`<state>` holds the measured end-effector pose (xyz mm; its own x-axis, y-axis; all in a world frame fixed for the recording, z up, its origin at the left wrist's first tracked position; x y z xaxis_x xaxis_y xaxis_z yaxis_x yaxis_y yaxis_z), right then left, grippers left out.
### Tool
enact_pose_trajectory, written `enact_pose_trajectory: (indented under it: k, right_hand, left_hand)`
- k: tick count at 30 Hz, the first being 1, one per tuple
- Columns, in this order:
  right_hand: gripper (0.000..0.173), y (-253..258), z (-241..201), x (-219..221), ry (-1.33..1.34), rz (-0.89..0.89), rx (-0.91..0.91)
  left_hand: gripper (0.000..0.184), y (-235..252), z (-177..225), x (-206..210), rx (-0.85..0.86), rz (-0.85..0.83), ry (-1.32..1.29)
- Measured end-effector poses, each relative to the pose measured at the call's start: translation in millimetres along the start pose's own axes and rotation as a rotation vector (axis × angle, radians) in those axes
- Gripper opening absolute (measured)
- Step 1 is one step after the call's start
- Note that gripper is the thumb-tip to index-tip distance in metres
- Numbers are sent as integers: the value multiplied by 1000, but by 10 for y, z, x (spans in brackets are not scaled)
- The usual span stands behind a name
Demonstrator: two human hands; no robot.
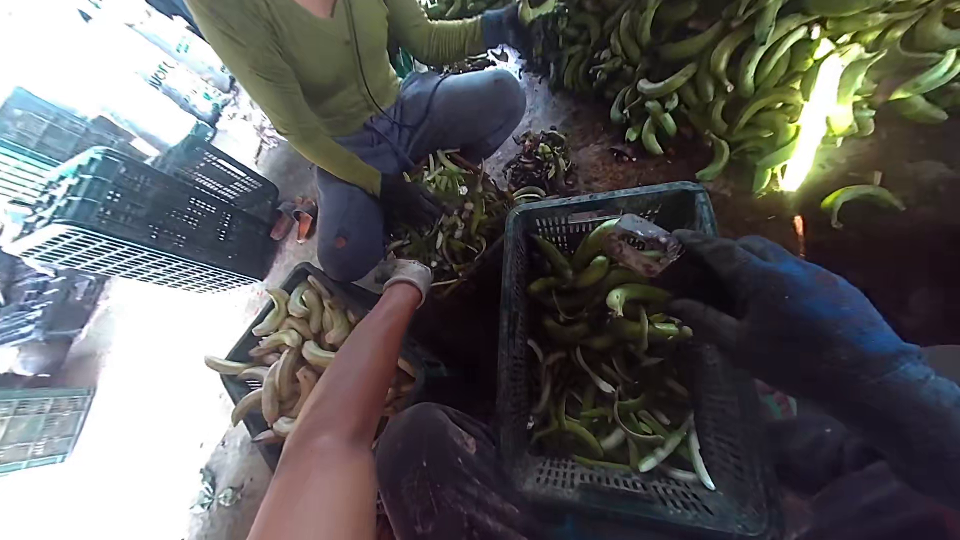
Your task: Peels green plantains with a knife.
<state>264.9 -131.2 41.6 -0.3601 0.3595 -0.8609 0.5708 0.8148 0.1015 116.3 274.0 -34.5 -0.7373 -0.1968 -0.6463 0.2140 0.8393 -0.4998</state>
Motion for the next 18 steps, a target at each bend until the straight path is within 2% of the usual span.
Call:
enact_pose_trajectory:
  k: [3,7,9,11,18]
  right_hand:
    - [70,-2,41,-57,-1,-4,19]
    - [70,-24,81,-152,2,15,17]
    - [70,-53,125,-210,-2,19,27]
    - [69,-81,157,-247,-3,19,33]
    - [68,-130,224,-353,4,47,43]
  left_hand:
    - [30,61,171,-26,-15,153,10]
    - [40,-201,151,-212,-57,25,-7]
    - [39,-49,185,-189,-60,40,30]
    - [30,157,226,-104,-38,98,147]
    - [27,203,282,-145,-45,88,200]
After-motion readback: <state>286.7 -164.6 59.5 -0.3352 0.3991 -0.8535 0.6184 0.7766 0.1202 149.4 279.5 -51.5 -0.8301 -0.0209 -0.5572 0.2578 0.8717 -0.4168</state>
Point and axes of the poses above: each hand's wrist, its own y-axis towards the middle knuckle, its own x-axis out of the palm, z = x × y, the point moved 6 cm from there along y, towards the middle knuckle, and after that the axes turned 11 degrees about -x, right-handed, at the moved point
